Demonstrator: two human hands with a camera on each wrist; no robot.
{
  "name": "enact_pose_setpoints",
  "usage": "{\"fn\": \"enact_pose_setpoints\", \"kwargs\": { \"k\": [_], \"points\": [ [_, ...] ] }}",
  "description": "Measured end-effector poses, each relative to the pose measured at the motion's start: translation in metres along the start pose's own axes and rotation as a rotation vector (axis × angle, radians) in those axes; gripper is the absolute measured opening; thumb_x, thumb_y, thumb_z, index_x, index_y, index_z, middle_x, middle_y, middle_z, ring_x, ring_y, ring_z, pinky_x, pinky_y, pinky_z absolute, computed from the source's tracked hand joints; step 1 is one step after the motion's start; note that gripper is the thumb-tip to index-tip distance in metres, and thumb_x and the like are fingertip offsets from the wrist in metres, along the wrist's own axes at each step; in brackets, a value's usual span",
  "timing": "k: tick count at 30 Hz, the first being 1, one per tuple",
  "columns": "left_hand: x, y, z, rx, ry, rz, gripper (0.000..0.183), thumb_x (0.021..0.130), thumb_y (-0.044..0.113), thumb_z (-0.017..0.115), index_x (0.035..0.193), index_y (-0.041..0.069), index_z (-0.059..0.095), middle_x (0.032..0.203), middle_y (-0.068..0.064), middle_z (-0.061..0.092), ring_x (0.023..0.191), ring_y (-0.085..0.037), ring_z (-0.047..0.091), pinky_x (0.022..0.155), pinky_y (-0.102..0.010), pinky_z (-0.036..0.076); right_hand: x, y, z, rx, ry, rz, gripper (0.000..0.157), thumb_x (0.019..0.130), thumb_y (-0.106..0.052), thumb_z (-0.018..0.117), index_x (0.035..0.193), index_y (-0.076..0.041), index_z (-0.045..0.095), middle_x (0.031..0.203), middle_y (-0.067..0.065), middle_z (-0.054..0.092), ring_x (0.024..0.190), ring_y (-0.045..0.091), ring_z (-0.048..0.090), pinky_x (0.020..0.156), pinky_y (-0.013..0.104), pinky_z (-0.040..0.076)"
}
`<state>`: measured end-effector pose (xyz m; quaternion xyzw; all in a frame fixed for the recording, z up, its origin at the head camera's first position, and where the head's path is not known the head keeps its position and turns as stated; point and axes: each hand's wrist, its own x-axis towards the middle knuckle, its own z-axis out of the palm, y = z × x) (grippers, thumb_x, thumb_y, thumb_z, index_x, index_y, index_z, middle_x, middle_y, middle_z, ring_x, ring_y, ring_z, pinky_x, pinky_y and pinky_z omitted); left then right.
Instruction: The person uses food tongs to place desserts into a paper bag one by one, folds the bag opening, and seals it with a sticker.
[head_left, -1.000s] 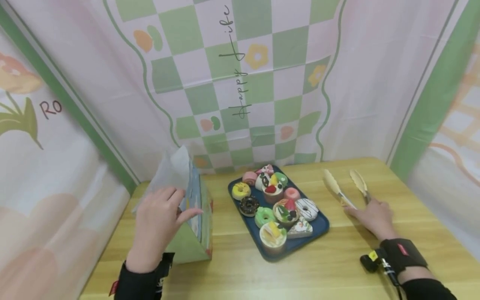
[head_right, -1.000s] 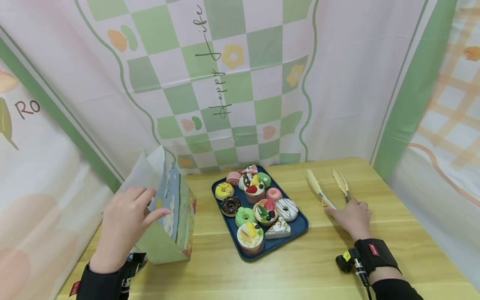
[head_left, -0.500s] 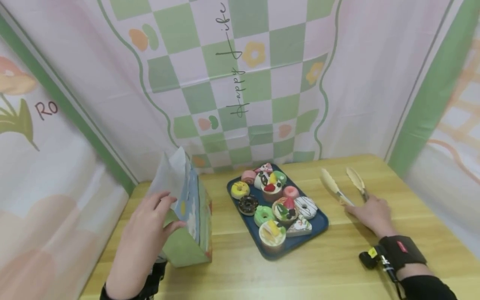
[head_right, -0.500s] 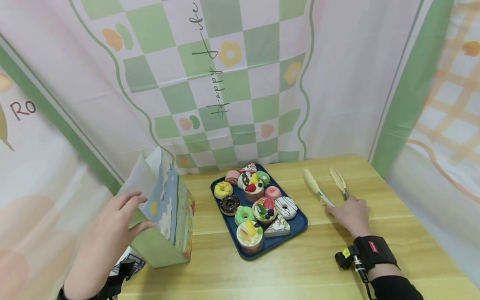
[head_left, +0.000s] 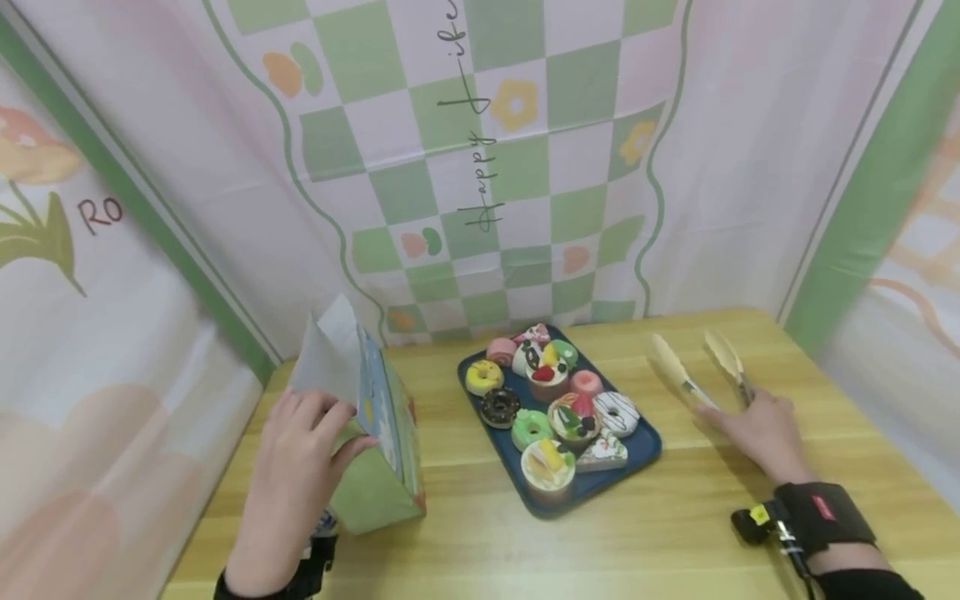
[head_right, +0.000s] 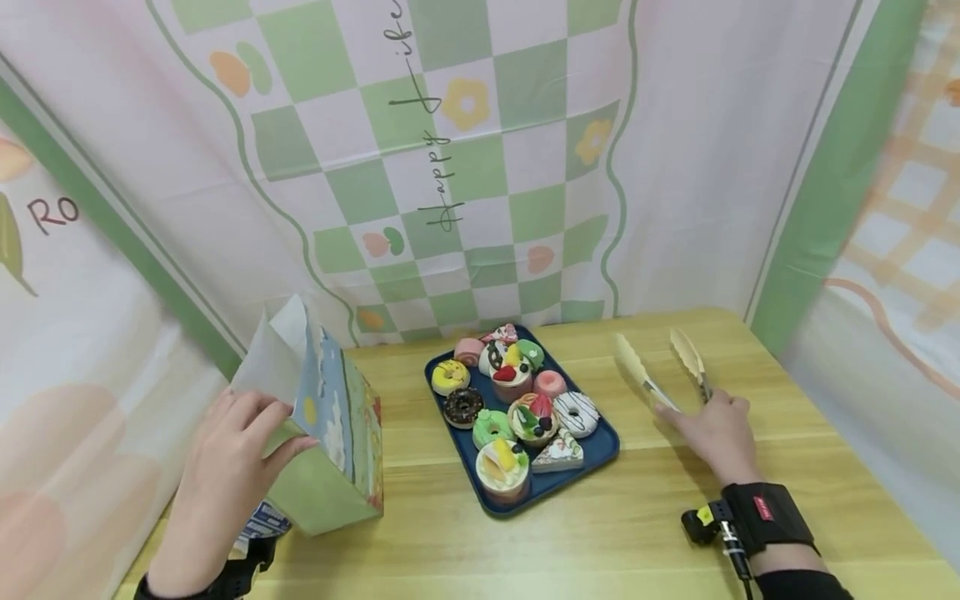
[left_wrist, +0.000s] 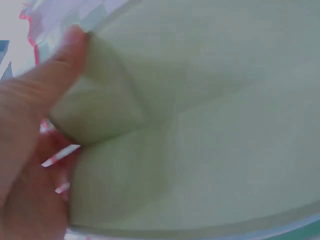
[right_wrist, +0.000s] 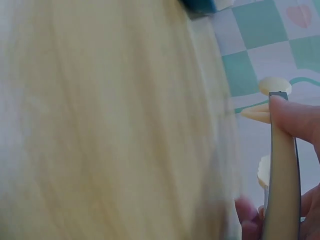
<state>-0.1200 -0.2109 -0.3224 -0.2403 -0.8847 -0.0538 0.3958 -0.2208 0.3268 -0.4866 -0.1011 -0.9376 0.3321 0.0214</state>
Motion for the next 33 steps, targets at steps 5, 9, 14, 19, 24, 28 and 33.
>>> {"fn": "enact_pose_setpoints", "kwargs": {
  "k": [5,9,14,19,24,28,33],
  "points": [
    [-0.006,-0.005,0.008,-0.044,0.061,0.008,0.034,0.073,0.035,0.079,0.087,0.007,0.066,0.083,-0.007,0.063,0.08,-0.028,0.056,0.091,-0.054,0.04,-0.005,-0.009,-0.006,0.041,-0.013,-0.022,0.108,0.088,-0.063,0.059,0.144,0.02,0.018,0.13,0.056,0.028,0.11,0.067,0.04,0.08,0.072,0.041],
    [-0.007,-0.006,0.016,-0.061,0.153,0.013,0.043,0.091,0.049,0.06,0.083,0.007,0.065,0.08,-0.006,0.063,0.08,-0.029,0.056,0.086,-0.051,0.034,-0.008,-0.019,-0.011,0.039,-0.019,-0.04,0.107,0.088,-0.065,0.056,0.147,0.015,0.016,0.133,0.05,0.036,0.111,0.065,0.044,0.079,0.069,0.043],
    [-0.005,-0.005,0.024,-0.079,0.248,0.05,0.048,0.095,0.049,0.054,0.076,0.006,0.064,0.075,-0.006,0.063,0.075,-0.027,0.054,0.082,-0.049,0.031,-0.015,-0.033,-0.014,-0.014,0.007,-0.099,0.101,0.09,-0.065,0.053,0.145,0.014,0.025,0.131,0.042,0.046,0.109,0.061,0.05,0.072,0.06,0.047],
    [-0.004,-0.001,0.028,-0.107,0.294,0.1,0.045,0.095,0.046,0.056,0.074,0.007,0.065,0.073,-0.005,0.062,0.072,-0.025,0.054,0.08,-0.048,0.029,-0.025,-0.048,-0.016,-0.042,0.031,-0.164,0.098,0.088,-0.061,0.059,0.146,0.011,0.028,0.121,0.035,0.058,0.082,0.037,0.062,0.057,0.035,0.045],
    [-0.006,0.005,0.029,-0.125,0.305,0.123,0.045,0.094,0.046,0.056,0.074,0.008,0.066,0.074,-0.005,0.062,0.072,-0.025,0.054,0.079,-0.047,0.029,-0.032,-0.059,-0.017,-0.093,0.01,-0.184,0.099,0.085,-0.064,0.062,0.144,0.01,0.034,0.111,0.031,0.063,0.072,0.028,0.06,0.054,0.032,0.041],
    [-0.007,0.011,0.028,-0.111,0.264,0.118,0.045,0.096,0.048,0.053,0.079,0.01,0.068,0.076,-0.005,0.061,0.075,-0.026,0.054,0.08,-0.049,0.03,-0.037,-0.063,-0.02,-0.127,-0.032,-0.199,0.098,0.082,-0.066,0.064,0.141,0.008,0.039,0.111,0.032,0.065,0.084,0.038,0.064,0.059,0.035,0.045],
    [-0.007,0.016,0.028,-0.088,0.243,0.104,0.043,0.096,0.048,0.05,0.084,0.011,0.068,0.078,-0.006,0.059,0.079,-0.027,0.05,0.08,-0.05,0.029,-0.044,-0.066,-0.024,-0.134,-0.079,-0.212,0.102,0.08,-0.066,0.066,0.147,0.004,0.033,0.112,0.03,0.065,0.083,0.033,0.063,0.058,0.031,0.042]
  ]
}}
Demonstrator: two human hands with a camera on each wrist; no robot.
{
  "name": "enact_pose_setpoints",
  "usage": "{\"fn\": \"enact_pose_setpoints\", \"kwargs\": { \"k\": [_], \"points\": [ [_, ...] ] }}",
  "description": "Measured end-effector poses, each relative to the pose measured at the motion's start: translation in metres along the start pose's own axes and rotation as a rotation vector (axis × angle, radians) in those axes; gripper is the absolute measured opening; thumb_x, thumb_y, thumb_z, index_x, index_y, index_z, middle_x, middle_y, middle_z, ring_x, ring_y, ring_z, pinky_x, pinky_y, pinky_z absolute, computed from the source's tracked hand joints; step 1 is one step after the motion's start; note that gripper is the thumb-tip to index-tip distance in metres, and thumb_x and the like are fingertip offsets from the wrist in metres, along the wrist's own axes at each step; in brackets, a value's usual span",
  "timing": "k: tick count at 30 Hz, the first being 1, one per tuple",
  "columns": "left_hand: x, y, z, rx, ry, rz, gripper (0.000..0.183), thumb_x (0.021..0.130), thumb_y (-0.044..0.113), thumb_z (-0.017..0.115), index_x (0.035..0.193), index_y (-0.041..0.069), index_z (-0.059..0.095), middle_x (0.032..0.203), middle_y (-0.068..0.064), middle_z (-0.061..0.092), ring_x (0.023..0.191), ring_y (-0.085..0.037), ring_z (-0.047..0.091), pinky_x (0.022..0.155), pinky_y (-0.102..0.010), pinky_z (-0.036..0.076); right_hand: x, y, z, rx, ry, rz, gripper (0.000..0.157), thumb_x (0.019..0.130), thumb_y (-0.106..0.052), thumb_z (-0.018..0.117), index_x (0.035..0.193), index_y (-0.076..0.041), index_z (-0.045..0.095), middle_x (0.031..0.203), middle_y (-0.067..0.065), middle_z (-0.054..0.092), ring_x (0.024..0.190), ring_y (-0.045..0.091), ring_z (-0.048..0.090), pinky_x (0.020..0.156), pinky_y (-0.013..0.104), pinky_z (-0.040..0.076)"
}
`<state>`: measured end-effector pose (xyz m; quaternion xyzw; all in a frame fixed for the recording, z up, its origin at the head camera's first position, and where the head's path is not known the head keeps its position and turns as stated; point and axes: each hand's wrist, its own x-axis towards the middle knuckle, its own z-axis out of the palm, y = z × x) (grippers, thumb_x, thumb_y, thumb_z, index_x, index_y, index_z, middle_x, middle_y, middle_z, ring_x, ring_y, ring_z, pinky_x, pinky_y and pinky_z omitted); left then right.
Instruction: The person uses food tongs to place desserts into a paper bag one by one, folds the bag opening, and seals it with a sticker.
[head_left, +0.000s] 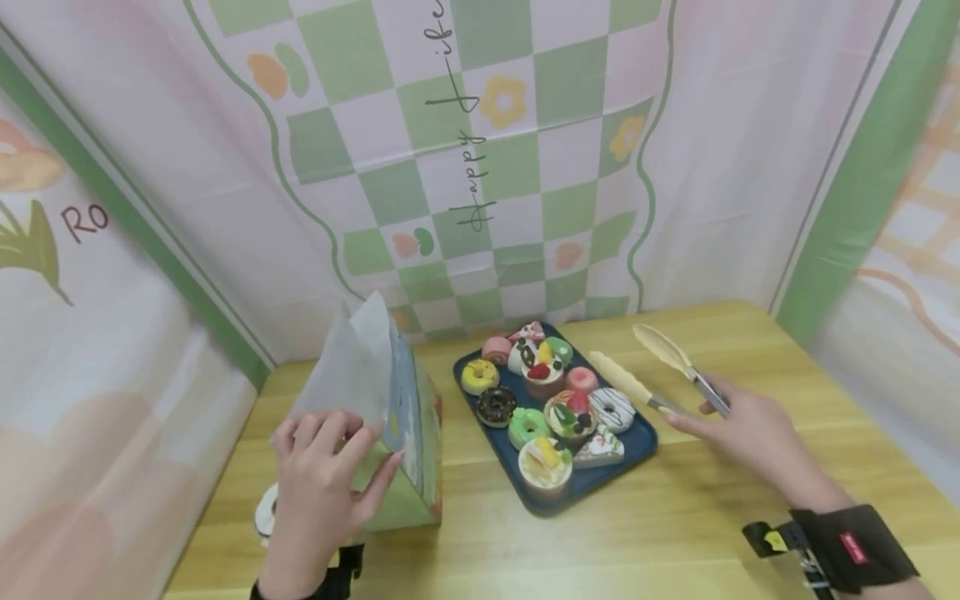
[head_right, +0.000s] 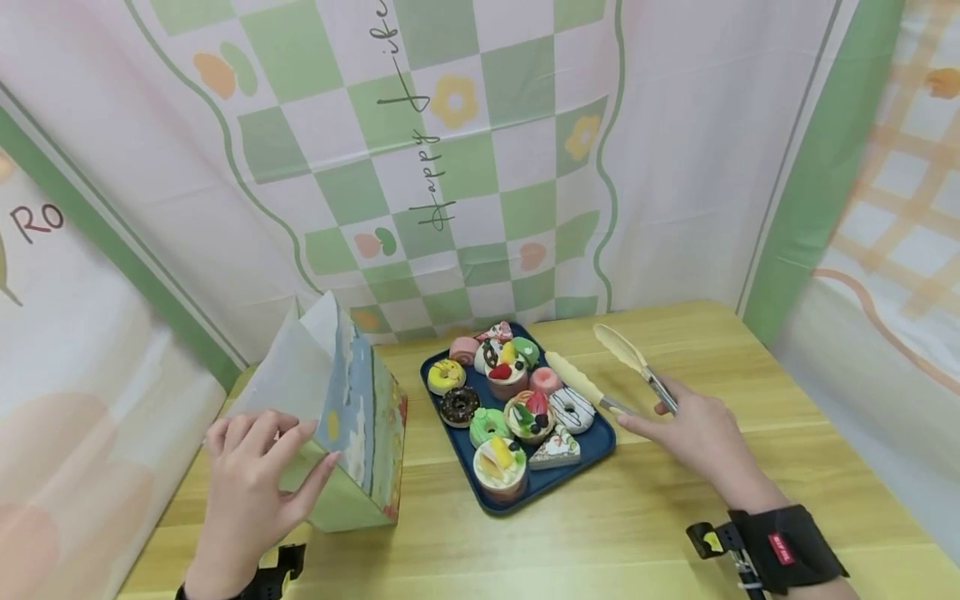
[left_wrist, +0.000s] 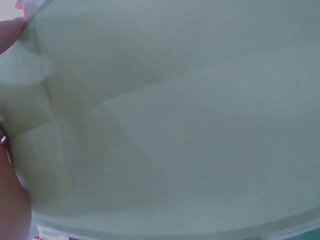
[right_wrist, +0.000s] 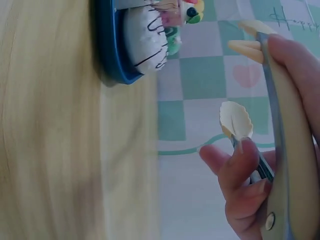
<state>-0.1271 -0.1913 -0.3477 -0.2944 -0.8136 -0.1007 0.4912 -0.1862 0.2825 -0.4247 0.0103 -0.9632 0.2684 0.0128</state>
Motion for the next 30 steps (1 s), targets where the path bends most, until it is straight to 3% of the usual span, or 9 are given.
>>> {"fn": "enact_pose_setpoints", "kwargs": {
  "k": [7,12,21,30],
  "points": [
    [-0.001,0.004,0.002,0.025,0.034,-0.026,0.041,0.094,0.045,0.049,0.087,0.009,0.068,0.081,-0.006,0.06,0.082,-0.029,0.048,0.084,-0.051,0.026,-0.012,-0.009,-0.003,-0.093,-0.045,-0.088,0.104,0.074,-0.065,0.072,0.149,-0.002,0.036,0.103,0.011,0.067,0.06,0.012,0.044,0.052,0.026,0.034],
    [-0.003,0.007,0.005,0.042,0.048,-0.061,0.04,0.094,0.043,0.049,0.091,0.008,0.068,0.086,-0.009,0.061,0.086,-0.03,0.047,0.092,-0.055,0.024,-0.02,-0.011,-0.003,-0.146,-0.091,-0.13,0.103,0.07,-0.066,0.075,0.145,-0.005,0.042,0.103,0.009,0.069,0.066,0.012,0.049,0.056,0.029,0.038],
    [-0.008,0.01,0.008,0.009,0.105,-0.068,0.039,0.096,0.039,0.051,0.089,0.003,0.067,0.084,-0.01,0.06,0.084,-0.031,0.047,0.092,-0.054,0.026,-0.035,-0.007,-0.008,-0.273,-0.066,-0.223,0.099,0.062,-0.069,0.078,0.138,-0.011,0.053,0.094,-0.002,0.071,0.072,0.014,0.06,0.058,0.037,0.046],
    [-0.01,0.011,0.013,-0.048,0.209,-0.033,0.038,0.094,0.037,0.055,0.079,0.004,0.068,0.075,-0.008,0.059,0.077,-0.028,0.046,0.091,-0.048,0.026,-0.047,-0.004,-0.002,-0.334,-0.09,-0.226,0.093,0.061,-0.07,0.076,0.136,-0.017,0.058,0.094,-0.008,0.071,0.066,0.006,0.053,0.057,0.03,0.042]
  ]
}}
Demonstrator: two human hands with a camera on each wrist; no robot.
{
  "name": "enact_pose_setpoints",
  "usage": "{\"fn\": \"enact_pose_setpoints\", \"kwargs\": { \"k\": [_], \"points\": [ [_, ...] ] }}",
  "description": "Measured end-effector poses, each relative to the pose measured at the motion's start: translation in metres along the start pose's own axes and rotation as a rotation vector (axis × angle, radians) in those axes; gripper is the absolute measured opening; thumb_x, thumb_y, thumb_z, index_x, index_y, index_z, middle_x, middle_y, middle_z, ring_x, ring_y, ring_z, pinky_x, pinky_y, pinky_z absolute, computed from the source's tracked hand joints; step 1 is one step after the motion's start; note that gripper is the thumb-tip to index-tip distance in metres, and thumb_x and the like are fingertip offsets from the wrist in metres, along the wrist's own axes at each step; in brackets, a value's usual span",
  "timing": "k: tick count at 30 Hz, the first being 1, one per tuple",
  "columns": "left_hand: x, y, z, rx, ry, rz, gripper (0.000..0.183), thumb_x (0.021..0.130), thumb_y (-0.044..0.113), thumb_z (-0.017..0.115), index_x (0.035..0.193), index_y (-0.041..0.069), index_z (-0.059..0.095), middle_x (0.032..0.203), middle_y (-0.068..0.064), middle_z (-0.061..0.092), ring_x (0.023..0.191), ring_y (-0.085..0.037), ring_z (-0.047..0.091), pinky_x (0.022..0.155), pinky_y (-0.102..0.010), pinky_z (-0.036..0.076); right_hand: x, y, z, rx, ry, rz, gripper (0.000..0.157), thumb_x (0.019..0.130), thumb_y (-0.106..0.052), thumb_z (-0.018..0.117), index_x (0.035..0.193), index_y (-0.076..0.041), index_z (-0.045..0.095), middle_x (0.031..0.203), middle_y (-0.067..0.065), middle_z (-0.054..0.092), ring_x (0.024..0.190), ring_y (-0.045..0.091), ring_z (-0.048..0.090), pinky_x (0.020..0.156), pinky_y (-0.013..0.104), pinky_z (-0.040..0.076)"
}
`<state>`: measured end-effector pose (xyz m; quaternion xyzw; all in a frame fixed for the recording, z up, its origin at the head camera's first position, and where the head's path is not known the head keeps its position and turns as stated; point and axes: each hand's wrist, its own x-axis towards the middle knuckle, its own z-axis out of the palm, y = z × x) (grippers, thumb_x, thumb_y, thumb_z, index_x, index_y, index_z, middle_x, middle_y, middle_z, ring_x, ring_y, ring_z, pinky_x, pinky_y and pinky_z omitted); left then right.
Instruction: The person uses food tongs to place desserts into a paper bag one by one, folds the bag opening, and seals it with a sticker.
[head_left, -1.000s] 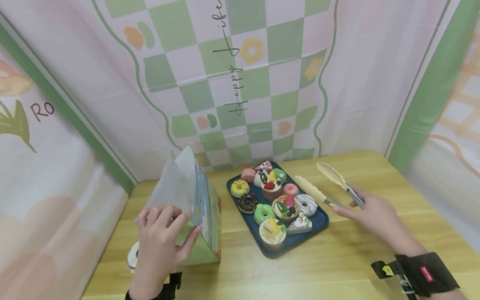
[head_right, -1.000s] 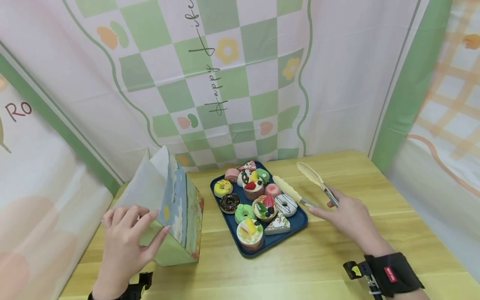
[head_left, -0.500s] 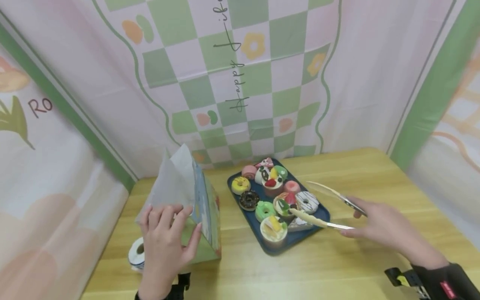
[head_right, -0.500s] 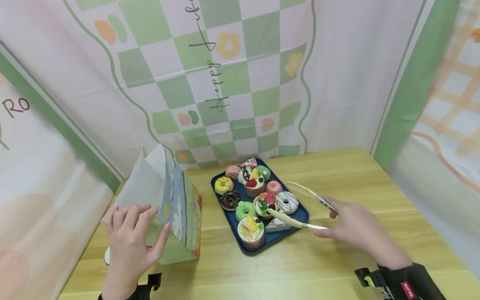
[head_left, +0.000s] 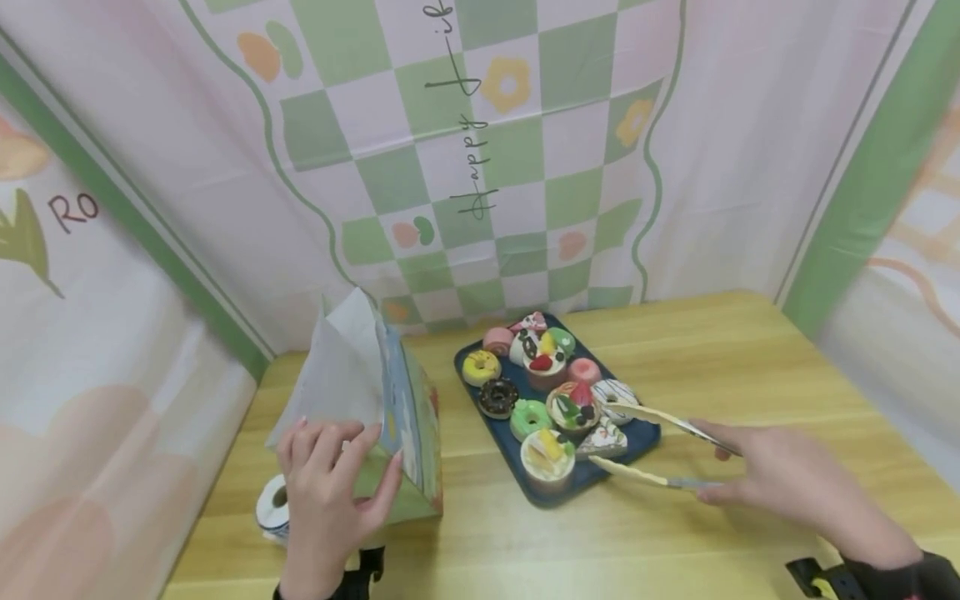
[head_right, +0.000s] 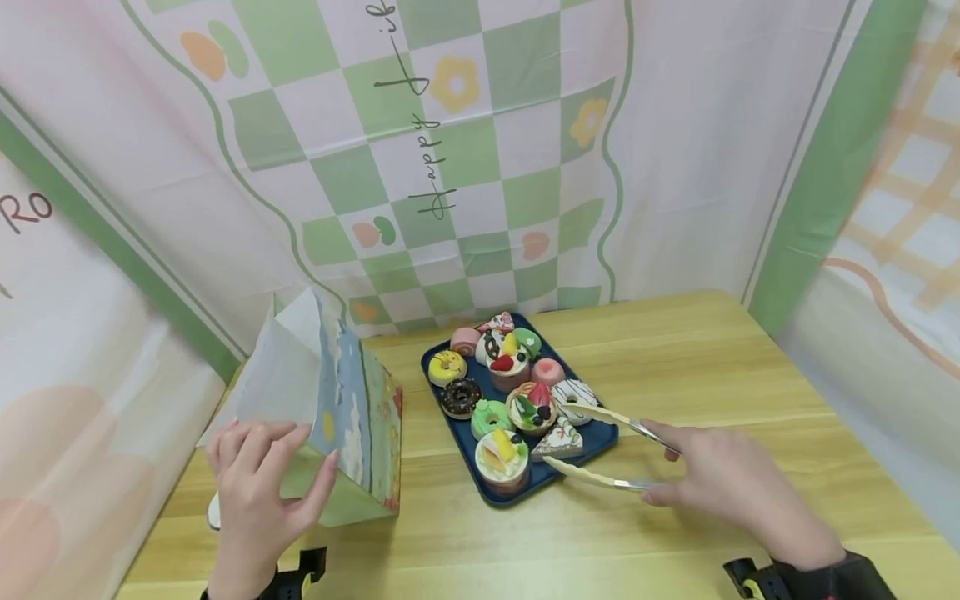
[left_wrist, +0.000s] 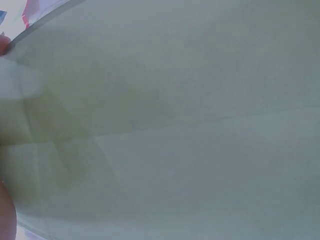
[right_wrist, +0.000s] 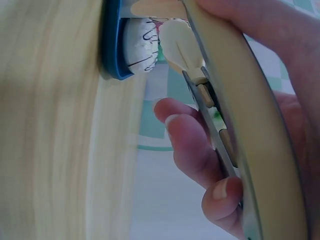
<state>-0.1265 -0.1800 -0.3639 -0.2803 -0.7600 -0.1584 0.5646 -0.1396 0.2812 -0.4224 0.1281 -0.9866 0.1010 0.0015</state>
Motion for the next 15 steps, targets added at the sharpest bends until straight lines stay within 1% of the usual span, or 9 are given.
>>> {"fn": "enact_pose_setpoints", "kwargs": {
  "k": [3,4,7,11,14,15],
  "points": [
    [0.001,0.001,-0.001,-0.014,-0.003,-0.004,0.037,0.094,0.037,0.055,0.078,0.006,0.068,0.074,-0.007,0.057,0.077,-0.028,0.045,0.091,-0.047,0.025,-0.003,-0.002,0.003,0.013,-0.015,0.01,0.091,0.063,-0.069,0.076,0.136,-0.018,0.058,0.093,-0.01,0.07,0.062,0.003,0.044,0.055,0.025,0.035],
    [0.001,0.001,-0.001,-0.017,-0.006,-0.004,0.037,0.094,0.037,0.055,0.078,0.006,0.068,0.074,-0.006,0.057,0.076,-0.028,0.044,0.09,-0.047,0.025,-0.004,-0.002,0.004,0.018,-0.021,0.013,0.091,0.063,-0.07,0.076,0.136,-0.018,0.058,0.093,-0.01,0.069,0.062,0.003,0.043,0.056,0.025,0.035],
    [0.005,0.002,-0.001,-0.023,-0.02,0.004,0.036,0.094,0.037,0.054,0.08,0.007,0.069,0.074,-0.006,0.058,0.076,-0.028,0.044,0.086,-0.047,0.024,-0.006,-0.002,0.006,0.028,-0.031,0.009,0.091,0.064,-0.071,0.075,0.135,-0.017,0.058,0.093,-0.01,0.07,0.064,0.003,0.047,0.056,0.027,0.037],
    [0.009,0.003,0.003,-0.023,-0.024,0.029,0.036,0.094,0.037,0.054,0.081,0.008,0.07,0.075,-0.006,0.058,0.076,-0.027,0.044,0.082,-0.047,0.024,-0.007,-0.001,0.01,0.022,-0.006,-0.007,0.091,0.062,-0.07,0.076,0.133,-0.015,0.06,0.09,-0.009,0.07,0.069,0.006,0.055,0.058,0.033,0.044],
    [0.011,0.005,0.005,-0.001,-0.036,0.032,0.035,0.094,0.039,0.054,0.083,0.01,0.07,0.077,-0.006,0.059,0.077,-0.027,0.044,0.081,-0.048,0.024,-0.007,-0.003,0.013,0.019,0.006,-0.013,0.088,0.063,-0.068,0.077,0.131,-0.015,0.061,0.087,-0.008,0.07,0.066,0.006,0.054,0.057,0.033,0.044],
    [0.011,0.006,0.005,0.011,-0.051,0.025,0.035,0.094,0.04,0.054,0.084,0.011,0.071,0.078,-0.006,0.059,0.078,-0.027,0.044,0.082,-0.049,0.024,-0.007,-0.003,0.014,0.019,0.004,-0.014,0.087,0.063,-0.068,0.077,0.131,-0.015,0.061,0.087,-0.009,0.069,0.066,0.006,0.053,0.056,0.033,0.043]
  ]
}}
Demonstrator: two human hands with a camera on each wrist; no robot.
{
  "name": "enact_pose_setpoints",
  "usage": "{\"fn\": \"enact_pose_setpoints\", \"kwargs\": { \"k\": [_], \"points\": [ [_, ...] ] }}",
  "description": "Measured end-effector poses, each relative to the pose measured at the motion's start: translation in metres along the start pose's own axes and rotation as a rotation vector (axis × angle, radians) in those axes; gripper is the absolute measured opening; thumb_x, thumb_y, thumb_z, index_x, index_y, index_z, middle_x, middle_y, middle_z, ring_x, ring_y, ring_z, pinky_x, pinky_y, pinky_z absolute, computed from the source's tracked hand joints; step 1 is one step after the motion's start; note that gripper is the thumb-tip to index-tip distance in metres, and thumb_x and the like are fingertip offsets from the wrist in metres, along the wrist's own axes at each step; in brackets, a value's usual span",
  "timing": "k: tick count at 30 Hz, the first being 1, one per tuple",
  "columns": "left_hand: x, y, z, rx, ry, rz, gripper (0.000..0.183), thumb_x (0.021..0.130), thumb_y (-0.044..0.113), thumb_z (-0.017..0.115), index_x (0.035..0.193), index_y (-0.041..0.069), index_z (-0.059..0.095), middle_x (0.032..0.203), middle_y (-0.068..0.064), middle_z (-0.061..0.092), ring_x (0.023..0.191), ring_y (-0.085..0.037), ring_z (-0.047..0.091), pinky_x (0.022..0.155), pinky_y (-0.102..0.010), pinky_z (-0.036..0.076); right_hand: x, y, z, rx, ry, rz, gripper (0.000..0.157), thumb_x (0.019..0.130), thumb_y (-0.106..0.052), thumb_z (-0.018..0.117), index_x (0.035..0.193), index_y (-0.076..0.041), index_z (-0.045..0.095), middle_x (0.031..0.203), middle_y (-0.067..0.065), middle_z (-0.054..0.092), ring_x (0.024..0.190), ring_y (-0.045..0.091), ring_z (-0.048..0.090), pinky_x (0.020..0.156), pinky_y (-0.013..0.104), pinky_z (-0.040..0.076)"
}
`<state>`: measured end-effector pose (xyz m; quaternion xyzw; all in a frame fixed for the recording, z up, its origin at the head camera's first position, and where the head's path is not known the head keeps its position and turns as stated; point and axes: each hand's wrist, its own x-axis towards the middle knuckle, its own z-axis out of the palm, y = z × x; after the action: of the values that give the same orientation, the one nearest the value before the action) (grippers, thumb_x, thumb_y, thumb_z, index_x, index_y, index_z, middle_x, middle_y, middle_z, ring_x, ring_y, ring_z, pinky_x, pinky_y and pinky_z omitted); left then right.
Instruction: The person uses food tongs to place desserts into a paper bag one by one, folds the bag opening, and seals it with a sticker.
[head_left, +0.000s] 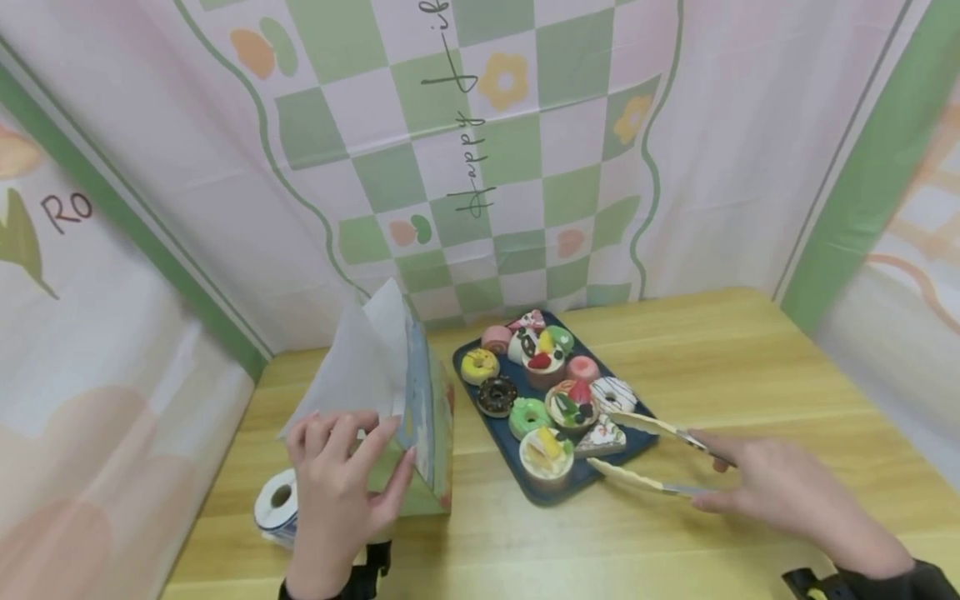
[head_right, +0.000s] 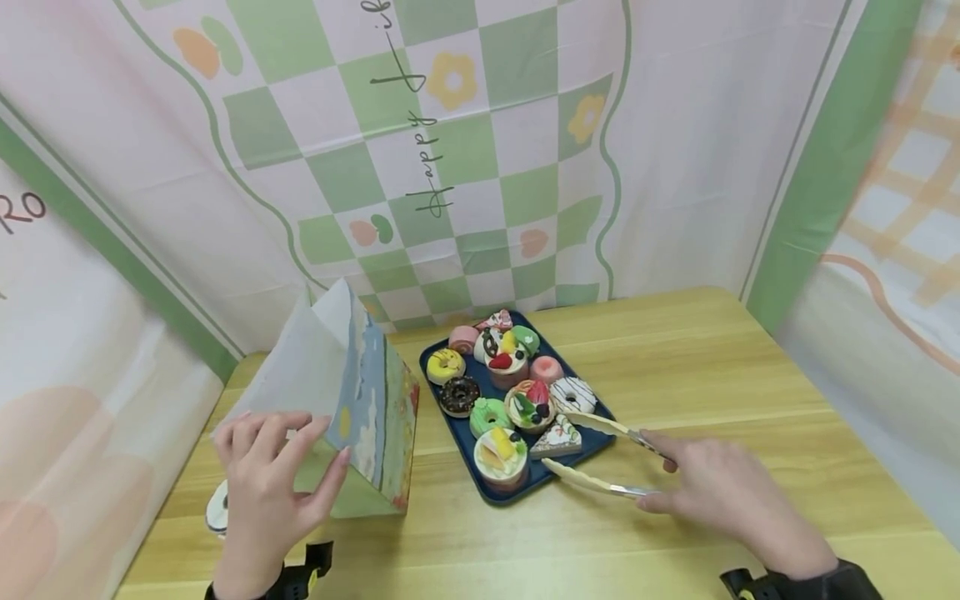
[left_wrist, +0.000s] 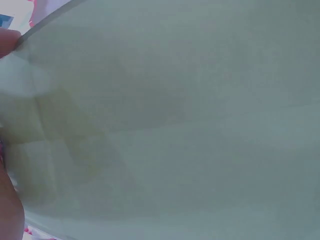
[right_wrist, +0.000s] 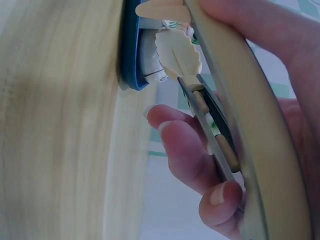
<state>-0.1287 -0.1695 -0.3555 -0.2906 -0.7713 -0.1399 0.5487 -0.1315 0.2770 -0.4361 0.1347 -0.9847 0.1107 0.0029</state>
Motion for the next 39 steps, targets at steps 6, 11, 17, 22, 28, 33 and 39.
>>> {"fn": "enact_pose_setpoints", "kwargs": {
  "k": [6,11,17,22,28,33,39],
  "points": [
    [-0.001,0.006,-0.005,0.048,-0.104,-0.085,0.036,0.095,0.044,0.052,0.092,0.014,0.072,0.087,-0.006,0.059,0.087,-0.029,0.044,0.09,-0.059,0.021,0.001,-0.005,0.006,-0.008,0.016,-0.003,0.081,0.065,-0.065,0.077,0.129,-0.019,0.062,0.081,-0.01,0.064,0.059,0.003,0.042,0.052,0.026,0.035],
    [-0.002,0.007,-0.006,0.056,-0.107,-0.108,0.038,0.095,0.045,0.051,0.092,0.013,0.072,0.087,-0.006,0.059,0.086,-0.029,0.044,0.089,-0.056,0.022,0.0,-0.007,0.008,-0.017,0.047,-0.009,0.077,0.066,-0.063,0.078,0.129,-0.021,0.062,0.076,-0.014,0.058,0.056,0.0,0.037,0.051,0.023,0.032],
    [-0.002,0.004,-0.005,0.049,-0.085,-0.095,0.038,0.095,0.045,0.052,0.09,0.013,0.072,0.085,-0.005,0.061,0.084,-0.027,0.046,0.084,-0.05,0.022,0.001,-0.005,0.01,-0.005,0.058,-0.027,0.075,0.069,-0.061,0.078,0.13,-0.021,0.062,0.073,-0.017,0.051,0.055,-0.002,0.034,0.051,0.021,0.029],
    [-0.003,0.003,-0.005,0.042,-0.086,-0.092,0.039,0.095,0.046,0.052,0.089,0.013,0.072,0.084,-0.005,0.061,0.083,-0.026,0.047,0.083,-0.049,0.023,-0.002,-0.001,0.008,0.025,0.062,-0.03,0.074,0.069,-0.061,0.078,0.131,-0.022,0.062,0.074,-0.018,0.05,0.054,-0.003,0.031,0.051,0.021,0.028],
    [-0.002,0.002,-0.004,0.036,-0.052,-0.066,0.038,0.094,0.045,0.053,0.088,0.013,0.072,0.082,-0.005,0.062,0.081,-0.025,0.047,0.081,-0.048,0.023,-0.012,0.008,-0.006,0.051,0.045,-0.01,0.073,0.073,-0.057,0.078,0.133,-0.018,0.061,0.078,-0.018,0.051,0.051,-0.003,0.029,0.048,0.021,0.027],
    [-0.001,0.002,-0.002,0.039,-0.031,-0.051,0.037,0.094,0.044,0.054,0.087,0.012,0.072,0.081,-0.006,0.063,0.08,-0.025,0.048,0.08,-0.047,0.023,-0.014,0.012,-0.025,0.08,0.041,-0.019,0.074,0.078,-0.049,0.077,0.136,-0.008,0.057,0.08,-0.018,0.051,0.045,-0.003,0.025,0.043,0.02,0.028],
    [-0.001,0.0,-0.004,0.034,-0.034,-0.055,0.037,0.094,0.044,0.054,0.087,0.012,0.072,0.079,-0.005,0.061,0.079,-0.025,0.048,0.08,-0.047,0.023,0.0,0.005,-0.051,0.086,0.086,-0.036,0.074,0.079,-0.047,0.077,0.138,-0.007,0.055,0.078,-0.017,0.052,0.044,-0.002,0.026,0.043,0.02,0.027]
  ]
}}
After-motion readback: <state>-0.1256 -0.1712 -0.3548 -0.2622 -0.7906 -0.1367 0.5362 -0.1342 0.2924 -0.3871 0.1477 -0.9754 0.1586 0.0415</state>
